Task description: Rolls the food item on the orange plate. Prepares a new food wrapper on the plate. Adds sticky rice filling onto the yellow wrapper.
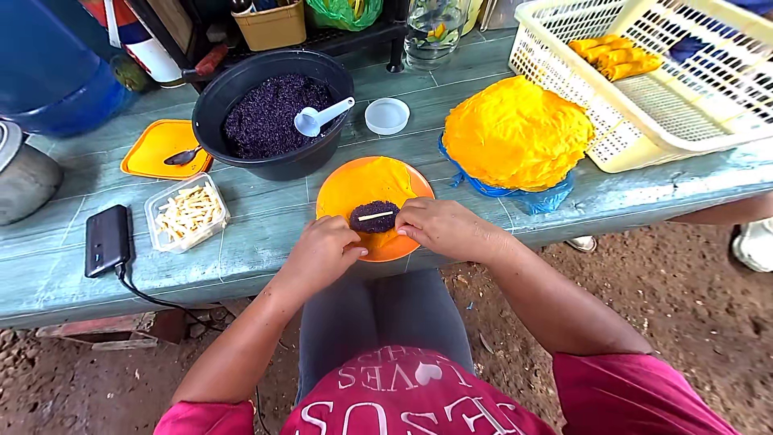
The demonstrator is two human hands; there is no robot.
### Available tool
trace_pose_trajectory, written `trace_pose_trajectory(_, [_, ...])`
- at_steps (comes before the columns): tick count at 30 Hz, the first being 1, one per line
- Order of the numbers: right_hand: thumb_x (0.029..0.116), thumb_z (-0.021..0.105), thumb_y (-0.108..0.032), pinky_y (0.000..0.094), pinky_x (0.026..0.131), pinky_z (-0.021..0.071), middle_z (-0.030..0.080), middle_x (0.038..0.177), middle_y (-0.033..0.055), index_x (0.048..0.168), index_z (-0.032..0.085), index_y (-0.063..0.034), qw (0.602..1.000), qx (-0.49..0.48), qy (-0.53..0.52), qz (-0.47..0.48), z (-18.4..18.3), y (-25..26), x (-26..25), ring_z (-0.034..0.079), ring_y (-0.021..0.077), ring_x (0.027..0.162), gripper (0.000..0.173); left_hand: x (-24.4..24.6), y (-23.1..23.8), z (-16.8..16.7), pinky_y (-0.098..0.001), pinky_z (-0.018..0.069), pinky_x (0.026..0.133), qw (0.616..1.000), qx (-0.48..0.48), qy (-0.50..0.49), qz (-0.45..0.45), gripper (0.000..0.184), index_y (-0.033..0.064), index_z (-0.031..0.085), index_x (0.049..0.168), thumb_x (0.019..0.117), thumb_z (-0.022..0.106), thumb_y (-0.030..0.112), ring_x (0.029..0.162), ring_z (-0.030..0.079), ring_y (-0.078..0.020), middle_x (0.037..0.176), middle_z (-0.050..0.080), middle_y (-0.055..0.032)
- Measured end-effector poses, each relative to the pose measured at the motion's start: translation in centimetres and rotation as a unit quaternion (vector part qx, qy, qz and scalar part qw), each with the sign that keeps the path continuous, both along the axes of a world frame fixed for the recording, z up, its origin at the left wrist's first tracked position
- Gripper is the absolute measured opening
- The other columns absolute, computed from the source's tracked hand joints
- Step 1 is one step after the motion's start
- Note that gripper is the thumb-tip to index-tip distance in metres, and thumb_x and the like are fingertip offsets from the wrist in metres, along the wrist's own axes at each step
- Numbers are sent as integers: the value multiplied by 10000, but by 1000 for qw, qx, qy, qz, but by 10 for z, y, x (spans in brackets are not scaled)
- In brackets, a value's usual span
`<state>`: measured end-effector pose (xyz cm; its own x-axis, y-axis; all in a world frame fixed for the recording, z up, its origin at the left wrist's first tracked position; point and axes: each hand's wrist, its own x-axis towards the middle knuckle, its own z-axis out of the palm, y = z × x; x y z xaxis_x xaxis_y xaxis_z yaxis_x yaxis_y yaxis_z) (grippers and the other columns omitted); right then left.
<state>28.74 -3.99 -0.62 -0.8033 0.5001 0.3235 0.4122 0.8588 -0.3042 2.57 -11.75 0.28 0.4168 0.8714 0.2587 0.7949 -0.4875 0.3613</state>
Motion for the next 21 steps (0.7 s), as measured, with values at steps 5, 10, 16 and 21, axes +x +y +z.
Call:
trace_pose_trajectory(5, [1016, 605, -160, 408, 735, 583, 687, 903, 81, 958, 701, -68, 999, -33, -2, -27, 5, 2, 0, 697, 228, 856, 145, -4, 7, -2, -457, 520, 834, 1000, -5, -4, -17, 217, 103, 804, 920, 915, 751, 314, 892, 660, -214, 884, 692, -39])
trace_pose_trajectory(10, [1026, 605, -158, 415, 721, 581, 686, 889, 78, 985, 703, -71, 996, -57, -2, -63, 8, 2, -3, 693, 222, 822, 137, -7, 10, -4, -449, 504, 841, 999, 19, 6, -50, 182, 99, 793, 905, 931, 693, 248, 891, 655, -211, 876, 681, -43])
trace_pose_trajectory(16, [975, 654, -421, 418, 732, 578, 694, 899, 46, 1035, 730, -83, 996, -78, 27, -30, 5, 5, 2, 682, 192, 824, 351, -8, 15, -6, -488, 511, 881, 998, 51, -12, -34, 147, 77, 740, 888, 936, 631, 164, 924, 665, -233, 894, 687, -59])
trace_pose_trajectory(21, [895, 759, -328, 402, 697, 586, 699, 857, 55, 932, 744, -78, 999, -6, 49, -11, -3, 2, 4, 698, 209, 816, 253, -8, 18, -3, -487, 500, 880, 998, 55, -15, -24, 153, 78, 737, 908, 951, 615, 159, 916, 668, -227, 901, 694, -57])
